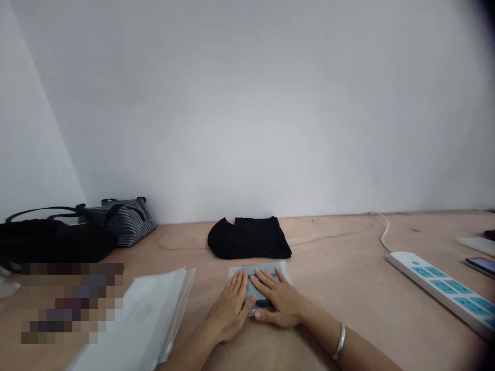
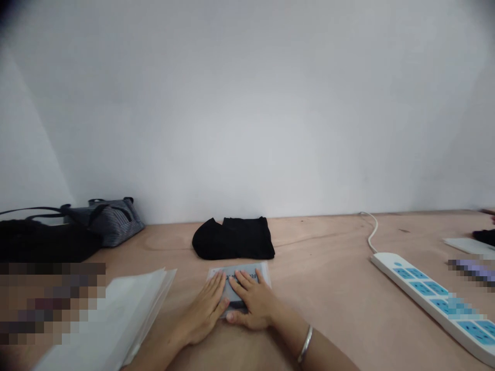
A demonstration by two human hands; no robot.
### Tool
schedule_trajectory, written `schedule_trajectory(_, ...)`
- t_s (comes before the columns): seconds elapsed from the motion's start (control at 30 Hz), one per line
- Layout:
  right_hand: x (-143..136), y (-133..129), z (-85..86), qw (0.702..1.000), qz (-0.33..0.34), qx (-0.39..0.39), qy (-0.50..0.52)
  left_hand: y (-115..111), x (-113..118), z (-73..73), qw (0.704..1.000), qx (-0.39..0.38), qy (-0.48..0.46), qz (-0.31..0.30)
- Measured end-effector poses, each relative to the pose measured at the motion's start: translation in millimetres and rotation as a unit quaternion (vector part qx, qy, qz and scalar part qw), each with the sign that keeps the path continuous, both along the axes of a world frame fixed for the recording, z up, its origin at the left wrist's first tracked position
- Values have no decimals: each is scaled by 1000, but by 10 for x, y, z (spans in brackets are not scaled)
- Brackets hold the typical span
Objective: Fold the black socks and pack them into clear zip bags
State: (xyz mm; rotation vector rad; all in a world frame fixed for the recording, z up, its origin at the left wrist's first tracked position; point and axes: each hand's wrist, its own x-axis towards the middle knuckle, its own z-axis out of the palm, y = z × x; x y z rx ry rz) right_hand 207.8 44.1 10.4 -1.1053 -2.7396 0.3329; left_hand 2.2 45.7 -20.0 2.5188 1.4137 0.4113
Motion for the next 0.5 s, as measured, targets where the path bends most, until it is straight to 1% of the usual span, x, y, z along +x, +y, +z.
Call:
schedule_trajectory(0.03, -5, -13, 16, 1000, -2, 7, 1, 8, -12, -29, 999, 11, -30, 14)
schedule_trajectory(0.1, -29, -46, 68, 999, 1, 38, 7, 33, -44, -67, 991, 28, -110, 75)
schedule_trajectory(0.17, -70, -80, 131, 997, 17, 80, 16, 68, -84, -75, 972, 30, -179, 151)
schedule_trajectory(0.23, -119, -112, 180, 994, 38, 97, 21, 104, -123, -59, 957, 23, -210, 198)
schedule_trajectory(0.3, -159, -151, 191, 996, 46, 74, 16, 129, -150, -37, 954, 18, -212, 212)
schedule_trajectory(0.37, -174, -209, 151, 999, 33, 37, 5, 139, -159, -25, 955, 13, -204, 215)
schedule_trajectory(0.43, -154, -291, 56, 1000, -7, 15, -10, 136, -151, -29, 959, 10, -188, 212)
schedule_trajectory(0.5, -90, -375, -79, 996, -80, 6, -27, 126, -132, -42, 965, 9, -163, 205)
